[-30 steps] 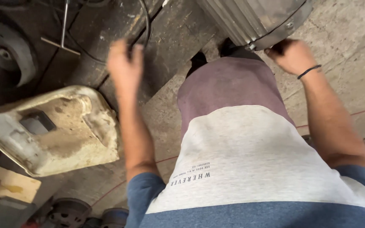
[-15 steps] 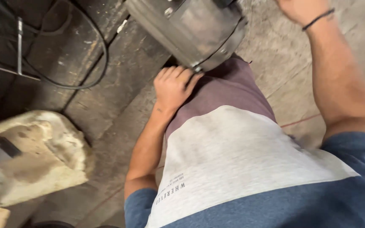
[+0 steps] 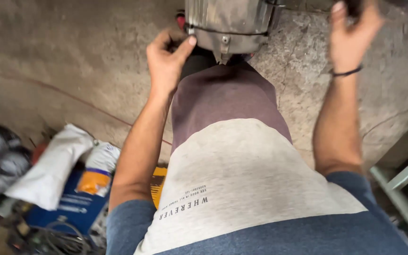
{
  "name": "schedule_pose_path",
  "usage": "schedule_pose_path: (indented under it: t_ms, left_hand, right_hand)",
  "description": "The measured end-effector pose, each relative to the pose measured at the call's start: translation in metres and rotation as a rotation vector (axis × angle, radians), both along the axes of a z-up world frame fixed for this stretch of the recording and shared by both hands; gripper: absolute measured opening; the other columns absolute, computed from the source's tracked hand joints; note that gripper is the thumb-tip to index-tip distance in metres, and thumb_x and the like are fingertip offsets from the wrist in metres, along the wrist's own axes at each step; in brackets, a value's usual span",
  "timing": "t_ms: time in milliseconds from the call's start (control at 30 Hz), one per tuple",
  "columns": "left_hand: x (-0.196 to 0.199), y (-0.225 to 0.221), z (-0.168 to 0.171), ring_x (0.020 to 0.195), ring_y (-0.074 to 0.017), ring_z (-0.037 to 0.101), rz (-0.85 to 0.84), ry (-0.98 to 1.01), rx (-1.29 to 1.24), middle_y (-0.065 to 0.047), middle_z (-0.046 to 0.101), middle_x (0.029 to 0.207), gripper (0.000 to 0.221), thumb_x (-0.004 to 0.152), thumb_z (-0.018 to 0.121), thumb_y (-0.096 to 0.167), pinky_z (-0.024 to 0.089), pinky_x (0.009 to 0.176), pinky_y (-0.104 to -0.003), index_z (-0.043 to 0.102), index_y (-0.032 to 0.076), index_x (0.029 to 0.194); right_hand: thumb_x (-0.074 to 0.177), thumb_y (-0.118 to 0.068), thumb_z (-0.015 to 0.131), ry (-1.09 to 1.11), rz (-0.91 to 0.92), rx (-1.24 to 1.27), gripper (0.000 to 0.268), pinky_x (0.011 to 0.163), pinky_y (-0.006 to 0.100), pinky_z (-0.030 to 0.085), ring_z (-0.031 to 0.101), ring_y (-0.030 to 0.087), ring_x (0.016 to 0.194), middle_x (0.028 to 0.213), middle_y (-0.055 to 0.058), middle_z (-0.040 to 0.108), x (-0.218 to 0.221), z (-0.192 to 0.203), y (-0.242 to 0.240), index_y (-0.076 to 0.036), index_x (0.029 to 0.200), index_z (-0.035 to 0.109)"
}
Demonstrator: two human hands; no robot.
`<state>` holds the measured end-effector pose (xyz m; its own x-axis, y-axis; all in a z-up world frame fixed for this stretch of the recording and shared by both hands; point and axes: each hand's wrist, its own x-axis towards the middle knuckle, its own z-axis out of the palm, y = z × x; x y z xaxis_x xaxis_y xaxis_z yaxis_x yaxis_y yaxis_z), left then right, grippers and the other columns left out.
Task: Disassembling and reassembling an electric motor using a T-handle wrench and a hammer on a workbench.
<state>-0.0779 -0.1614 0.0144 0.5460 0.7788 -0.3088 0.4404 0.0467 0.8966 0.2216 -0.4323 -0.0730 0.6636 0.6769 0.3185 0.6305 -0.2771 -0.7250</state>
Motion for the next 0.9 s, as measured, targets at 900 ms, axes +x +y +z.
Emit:
schedule_pose_path:
  t_ms: [900]
  left_hand:
    - [0.004, 0.049, -0.008, 0.073, -0.0055, 0.058, -0.155, -0.055, -0.065, 0.004, 0.068, 0.077, 0.021, 0.080, 0.088, 0.024, 0.047, 0.063, -0.023, 0.069, 0.014, 0.081]
  right_hand:
    - [0.108, -0.015, 0.065, 0.408, 0.018, -0.140, 0.012, 0.084, 0.035, 0.054, 0.069, 0.022, 0.088, 0.100, 0.011, 0.074, -0.109, -0.020, -0.005, -0.003, 0.109, 0.070]
